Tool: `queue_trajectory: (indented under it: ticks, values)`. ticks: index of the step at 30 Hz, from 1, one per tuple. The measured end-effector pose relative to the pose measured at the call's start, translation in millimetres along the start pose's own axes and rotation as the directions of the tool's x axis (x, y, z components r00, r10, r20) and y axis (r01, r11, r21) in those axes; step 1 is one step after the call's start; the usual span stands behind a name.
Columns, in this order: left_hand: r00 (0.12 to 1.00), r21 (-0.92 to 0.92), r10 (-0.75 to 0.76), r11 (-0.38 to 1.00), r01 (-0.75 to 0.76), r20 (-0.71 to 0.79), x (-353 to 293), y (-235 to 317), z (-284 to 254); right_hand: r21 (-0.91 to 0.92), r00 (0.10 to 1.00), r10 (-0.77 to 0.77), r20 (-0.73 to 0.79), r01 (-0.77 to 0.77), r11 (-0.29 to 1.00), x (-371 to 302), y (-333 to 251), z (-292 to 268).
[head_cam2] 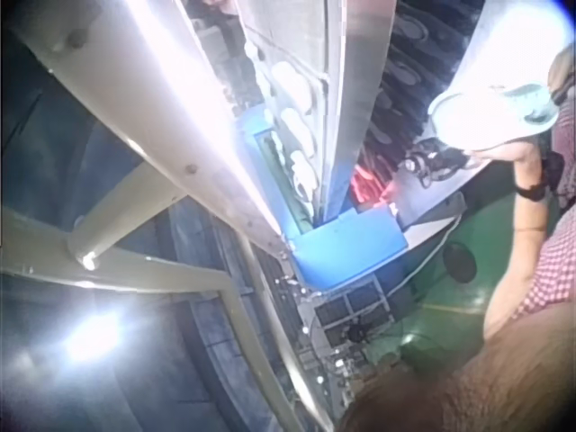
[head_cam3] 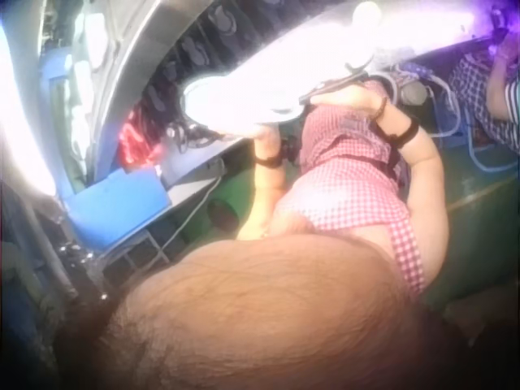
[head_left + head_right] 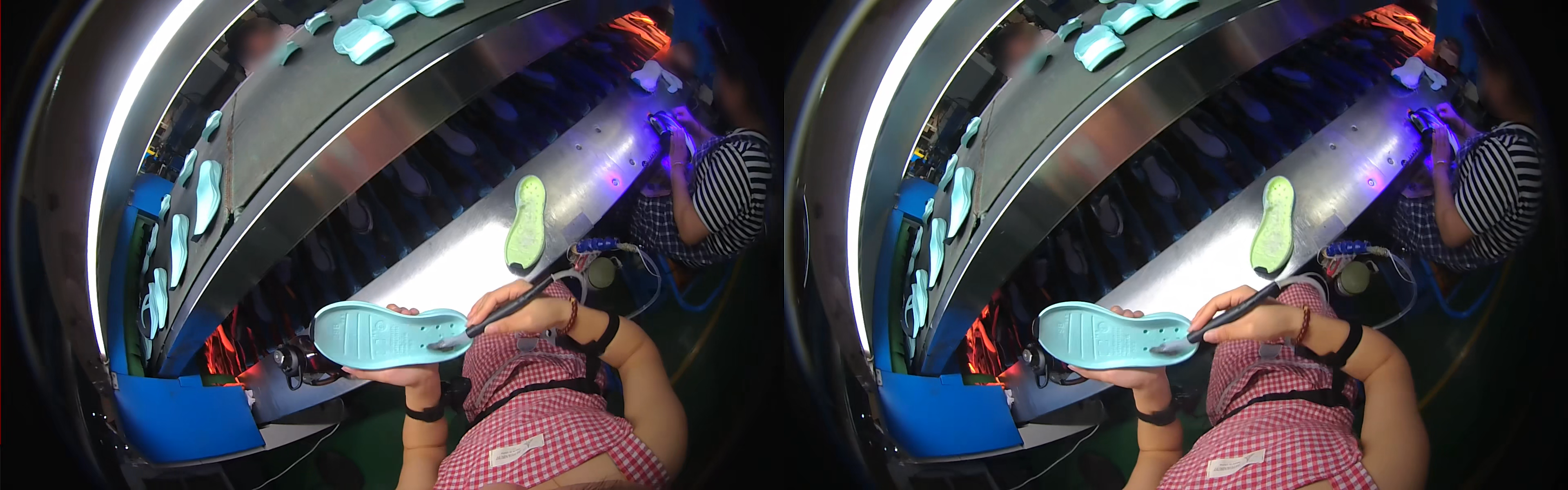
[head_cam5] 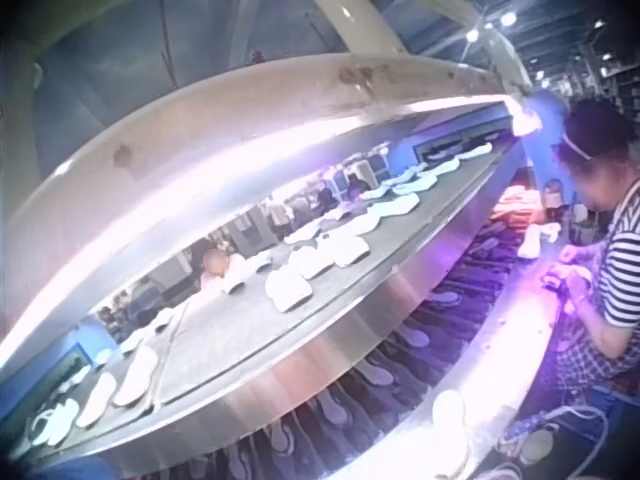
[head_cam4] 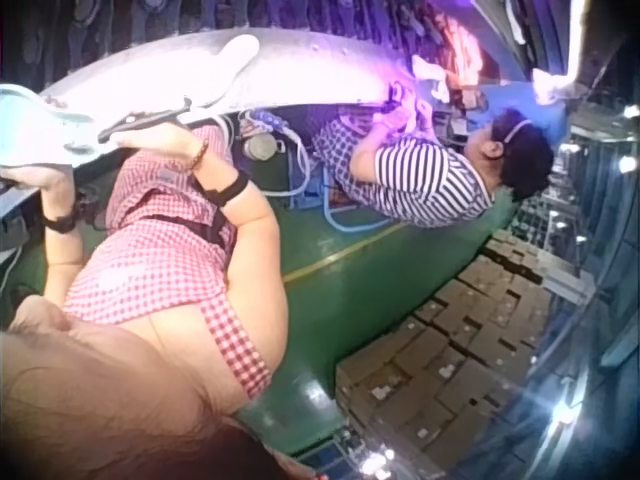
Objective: The person is applying adhesive to shoe soles using a brush while shoes move along a conveyor belt.
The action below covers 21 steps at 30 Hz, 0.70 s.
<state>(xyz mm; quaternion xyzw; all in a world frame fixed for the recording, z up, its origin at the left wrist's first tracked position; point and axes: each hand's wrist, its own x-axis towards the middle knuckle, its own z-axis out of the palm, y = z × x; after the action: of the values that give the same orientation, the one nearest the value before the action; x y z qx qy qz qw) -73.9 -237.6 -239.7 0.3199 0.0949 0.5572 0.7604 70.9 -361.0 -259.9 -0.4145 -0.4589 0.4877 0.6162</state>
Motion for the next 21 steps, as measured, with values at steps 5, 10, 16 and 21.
queue_trajectory:
  ticks: [5, 10, 16, 21]
  values:
    - [0.985, -0.200, -0.166, 0.965, 0.173, 0.048, -14, -12, -1, 0.543, 0.978, 0.139, -0.156, -0.033, 0.839, 2, 2, 20]
    - [0.892, -0.099, -0.373, 0.908, 0.408, 0.257, -17, -19, -34, -0.136, 0.999, 0.003, 0.044, 0.003, 0.991, -5, -22, 10]
    - [0.778, 0.190, -0.583, 0.813, 0.551, 0.234, -7, -13, -43, -0.321, 0.991, -0.072, 0.109, 0.104, 0.941, -4, -24, -4]
    - [0.623, 0.280, -0.764, 0.644, 0.712, 0.169, -3, -4, -40, -0.274, 0.963, -0.010, 0.268, 0.086, 0.958, -3, -42, -16]
